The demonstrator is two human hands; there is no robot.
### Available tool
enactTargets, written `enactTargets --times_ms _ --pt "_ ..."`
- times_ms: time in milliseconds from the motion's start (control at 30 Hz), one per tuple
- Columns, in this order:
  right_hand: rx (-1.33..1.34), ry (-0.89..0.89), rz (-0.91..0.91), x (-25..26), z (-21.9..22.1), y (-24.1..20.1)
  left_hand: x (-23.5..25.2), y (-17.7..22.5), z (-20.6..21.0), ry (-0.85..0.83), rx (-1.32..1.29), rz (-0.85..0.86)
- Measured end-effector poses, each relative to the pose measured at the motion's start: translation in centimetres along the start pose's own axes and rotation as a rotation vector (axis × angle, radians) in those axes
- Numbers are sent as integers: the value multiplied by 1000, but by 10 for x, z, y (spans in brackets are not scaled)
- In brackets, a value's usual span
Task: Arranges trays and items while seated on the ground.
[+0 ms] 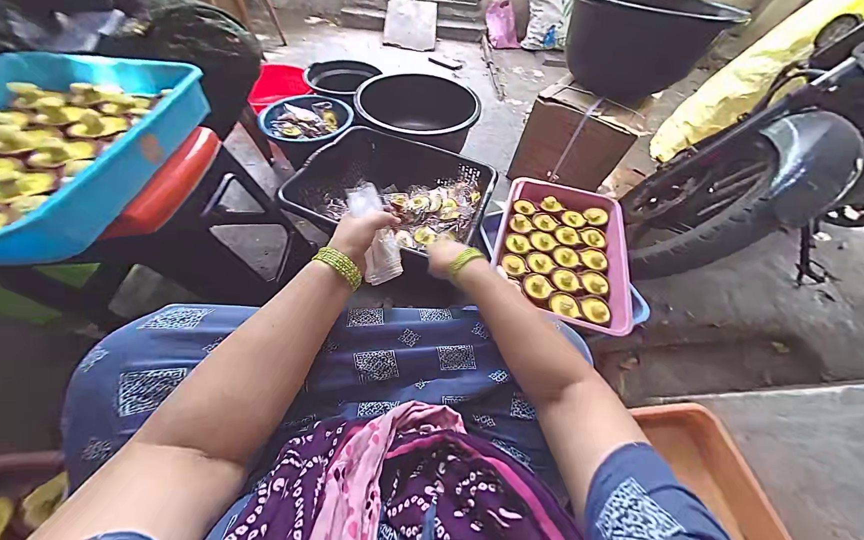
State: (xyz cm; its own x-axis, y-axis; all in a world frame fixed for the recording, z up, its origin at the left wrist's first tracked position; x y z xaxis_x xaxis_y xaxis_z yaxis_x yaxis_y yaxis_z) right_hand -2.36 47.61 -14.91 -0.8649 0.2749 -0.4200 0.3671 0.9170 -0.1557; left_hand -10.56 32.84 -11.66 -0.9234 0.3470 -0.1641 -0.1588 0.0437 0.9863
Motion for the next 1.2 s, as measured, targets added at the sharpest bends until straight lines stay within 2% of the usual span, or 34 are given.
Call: enactTargets --times_ms 67,167,267,367,533,733,833,1100,1200 --pt "-11 -41 -1 23 27 -19 12 -16 -3 89 -100 -22" --pt "-54 -11 -10 59 51 -32 29 -36 -13 226 -200 -38" --pt "11 141 -2 84 52 -35 55 -48 -18 339 -283 -51" --pt "-34 115 36 97 54 -29 88 -58 -12 380 -333 -93" --pt "-132 46 18 103 57 -27 121 -53 -3 357 -323 -125" --pt "-151 51 0 105 62 -26 130 -73 -29 332 -130 -182" --pt "-127 40 23 95 63 -14 121 -82 -30 246 -13 -157" --pt "-151 73 77 78 63 -3 83 -65 -28 108 -158 -122" --pt "12 174 44 50 41 10 72 -73 -24 65 -191 -138"
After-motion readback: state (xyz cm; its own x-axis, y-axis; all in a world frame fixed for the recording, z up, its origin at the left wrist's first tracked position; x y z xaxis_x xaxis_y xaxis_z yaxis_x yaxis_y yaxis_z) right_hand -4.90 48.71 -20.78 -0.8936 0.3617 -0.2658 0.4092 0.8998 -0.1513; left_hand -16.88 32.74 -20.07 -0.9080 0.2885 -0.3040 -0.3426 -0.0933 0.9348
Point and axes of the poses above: each hand's wrist, its own x-axis towards the middle knuckle, its own z-axis out of the palm, y = z × x, the point moved 7 cm from there along x, towards the middle knuckle, and after that the axes turned 7 degrees about z, right-handed, at the moved point
